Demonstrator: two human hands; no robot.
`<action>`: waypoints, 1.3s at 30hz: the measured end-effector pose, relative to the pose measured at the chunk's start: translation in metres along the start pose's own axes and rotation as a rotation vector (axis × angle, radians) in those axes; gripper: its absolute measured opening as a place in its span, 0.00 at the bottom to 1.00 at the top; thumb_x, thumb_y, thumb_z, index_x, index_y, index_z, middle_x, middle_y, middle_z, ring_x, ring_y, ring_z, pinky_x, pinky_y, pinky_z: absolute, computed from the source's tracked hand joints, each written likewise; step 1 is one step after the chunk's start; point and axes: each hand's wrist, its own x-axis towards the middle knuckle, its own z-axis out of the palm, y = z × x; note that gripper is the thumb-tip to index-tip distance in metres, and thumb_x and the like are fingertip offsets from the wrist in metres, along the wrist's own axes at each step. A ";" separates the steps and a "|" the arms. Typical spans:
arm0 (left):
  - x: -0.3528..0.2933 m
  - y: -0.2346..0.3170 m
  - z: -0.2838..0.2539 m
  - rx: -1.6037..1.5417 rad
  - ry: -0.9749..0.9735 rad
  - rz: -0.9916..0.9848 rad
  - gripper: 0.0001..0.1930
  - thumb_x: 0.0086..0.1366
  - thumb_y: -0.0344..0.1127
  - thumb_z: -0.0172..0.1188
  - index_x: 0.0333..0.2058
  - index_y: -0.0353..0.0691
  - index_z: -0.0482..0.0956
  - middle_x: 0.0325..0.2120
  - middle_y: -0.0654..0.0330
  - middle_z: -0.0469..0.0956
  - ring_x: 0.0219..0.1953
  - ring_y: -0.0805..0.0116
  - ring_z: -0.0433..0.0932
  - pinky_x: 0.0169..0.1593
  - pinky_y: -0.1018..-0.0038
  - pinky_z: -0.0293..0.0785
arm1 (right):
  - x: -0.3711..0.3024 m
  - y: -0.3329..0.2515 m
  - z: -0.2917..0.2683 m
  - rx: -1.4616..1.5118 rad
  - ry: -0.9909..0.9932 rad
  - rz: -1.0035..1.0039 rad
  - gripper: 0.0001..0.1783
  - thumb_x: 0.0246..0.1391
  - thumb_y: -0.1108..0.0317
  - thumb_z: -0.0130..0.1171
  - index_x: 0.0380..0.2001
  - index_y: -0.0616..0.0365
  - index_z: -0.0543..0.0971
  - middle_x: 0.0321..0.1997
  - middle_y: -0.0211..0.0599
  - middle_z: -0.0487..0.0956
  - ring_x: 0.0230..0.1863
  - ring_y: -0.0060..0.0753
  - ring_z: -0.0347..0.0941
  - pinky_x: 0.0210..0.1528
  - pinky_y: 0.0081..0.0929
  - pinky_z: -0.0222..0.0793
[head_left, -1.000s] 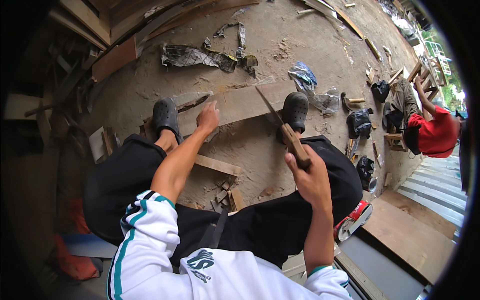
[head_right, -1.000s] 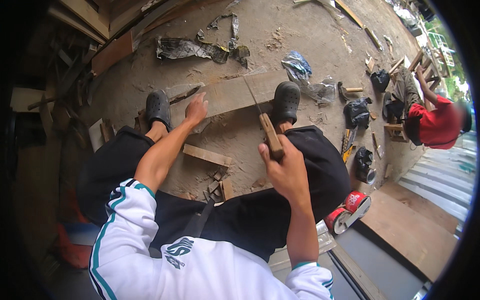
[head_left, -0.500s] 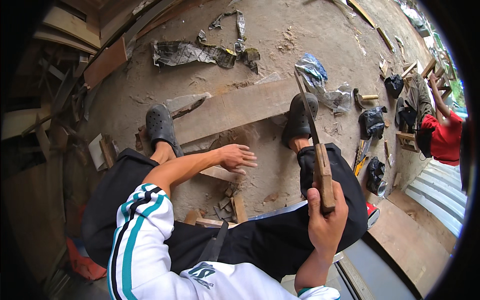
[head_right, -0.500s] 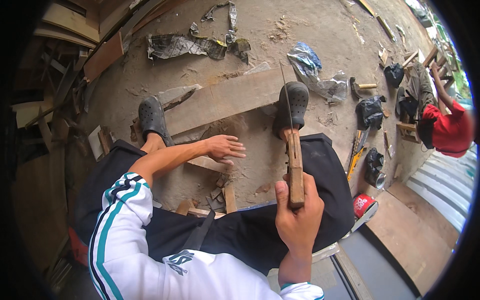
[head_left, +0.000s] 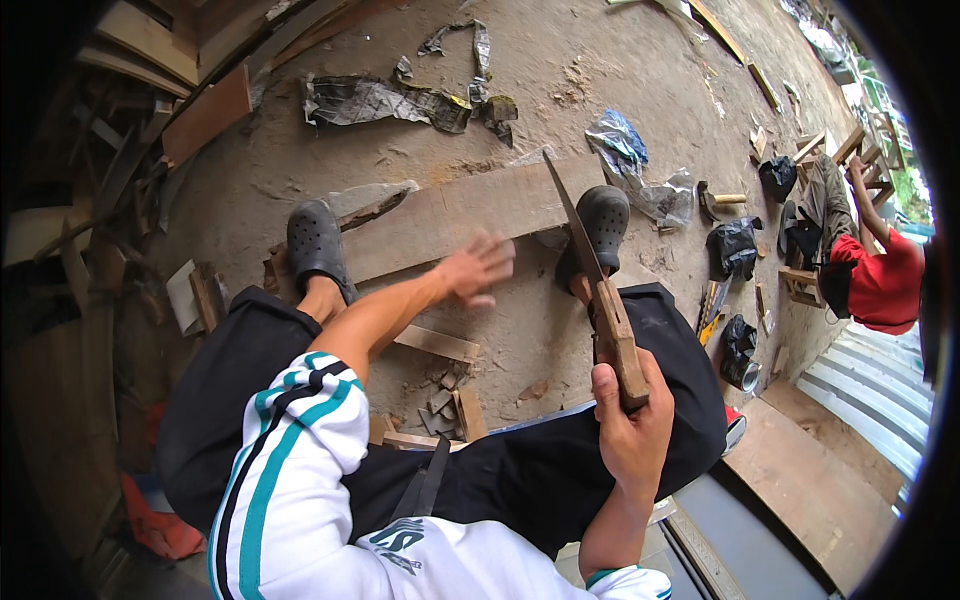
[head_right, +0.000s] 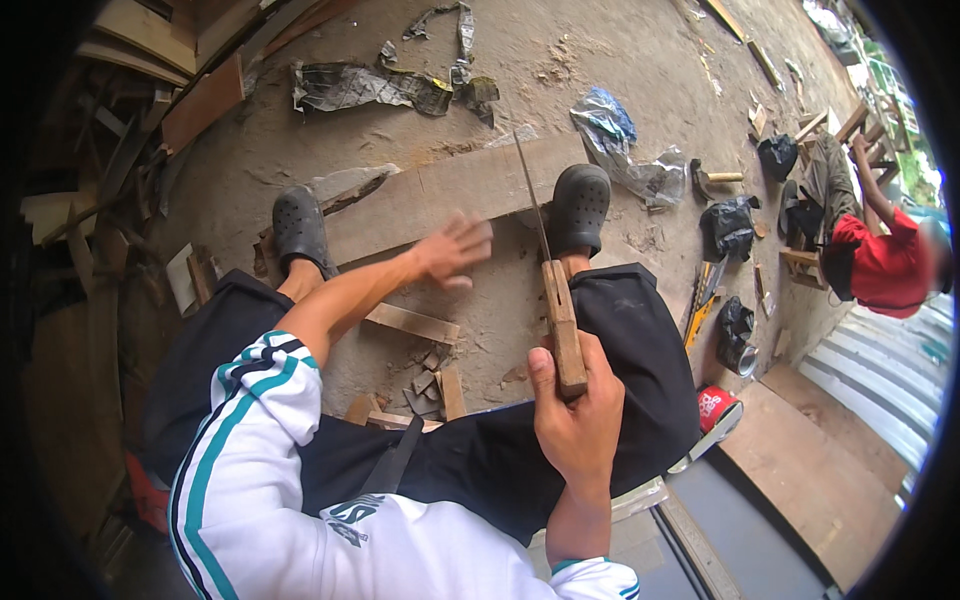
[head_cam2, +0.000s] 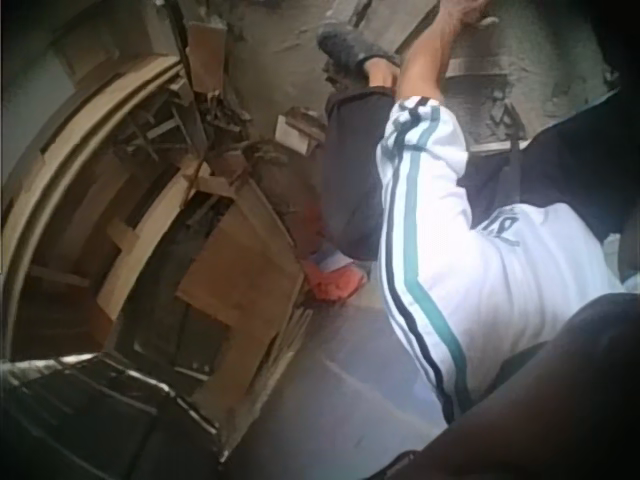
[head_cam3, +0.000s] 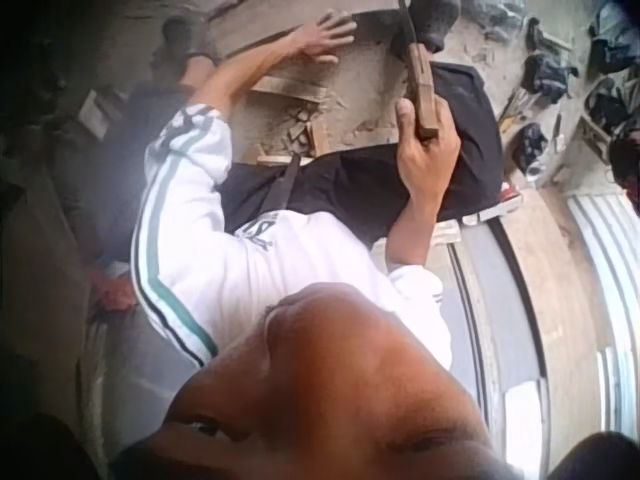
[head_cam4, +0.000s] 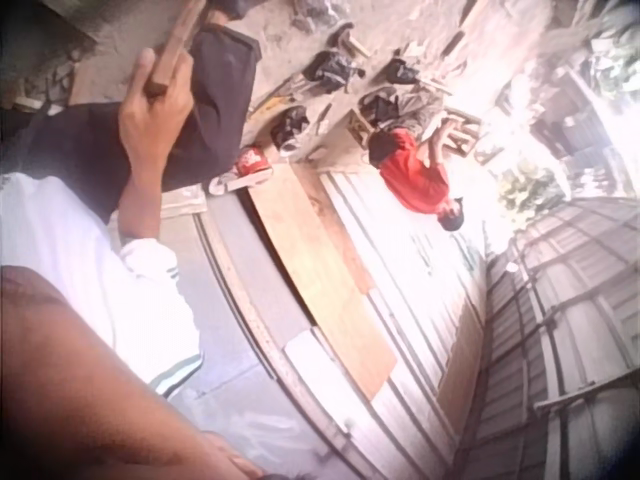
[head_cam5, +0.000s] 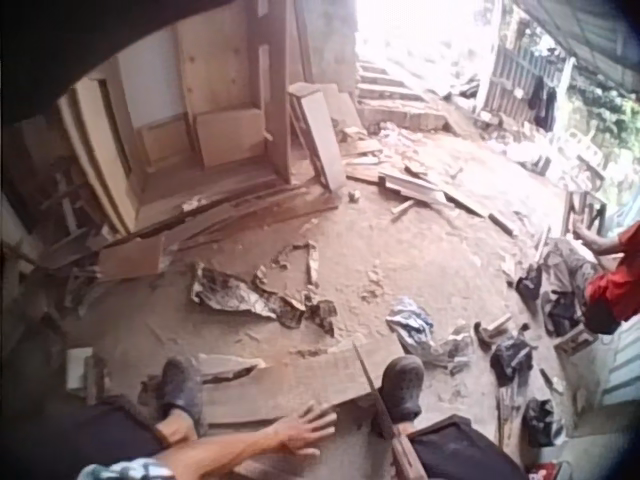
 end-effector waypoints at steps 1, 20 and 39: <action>-0.004 0.003 0.006 -0.030 0.053 0.091 0.41 0.64 0.65 0.49 0.70 0.50 0.54 0.72 0.48 0.43 0.74 0.47 0.36 0.74 0.56 0.33 | 0.000 0.000 0.002 0.001 0.006 -0.004 0.14 0.61 0.63 0.62 0.39 0.65 0.76 0.20 0.30 0.74 0.22 0.18 0.67 0.27 0.19 0.64; -0.063 0.024 0.019 -0.161 0.453 0.078 0.29 0.57 0.43 0.65 0.58 0.48 0.71 0.62 0.55 0.67 0.67 0.56 0.63 0.70 0.56 0.55 | 0.002 0.031 0.048 -0.124 -0.045 -0.121 0.16 0.59 0.59 0.64 0.35 0.64 0.77 0.14 0.37 0.69 0.15 0.26 0.64 0.22 0.27 0.62; -0.103 -0.016 -0.021 -0.267 0.114 -0.965 0.36 0.63 0.47 0.61 0.68 0.55 0.58 0.71 0.51 0.48 0.71 0.44 0.50 0.64 0.52 0.65 | 0.010 0.045 0.111 -0.141 -0.097 -0.160 0.20 0.60 0.53 0.62 0.33 0.64 0.79 0.14 0.38 0.68 0.16 0.26 0.61 0.22 0.29 0.61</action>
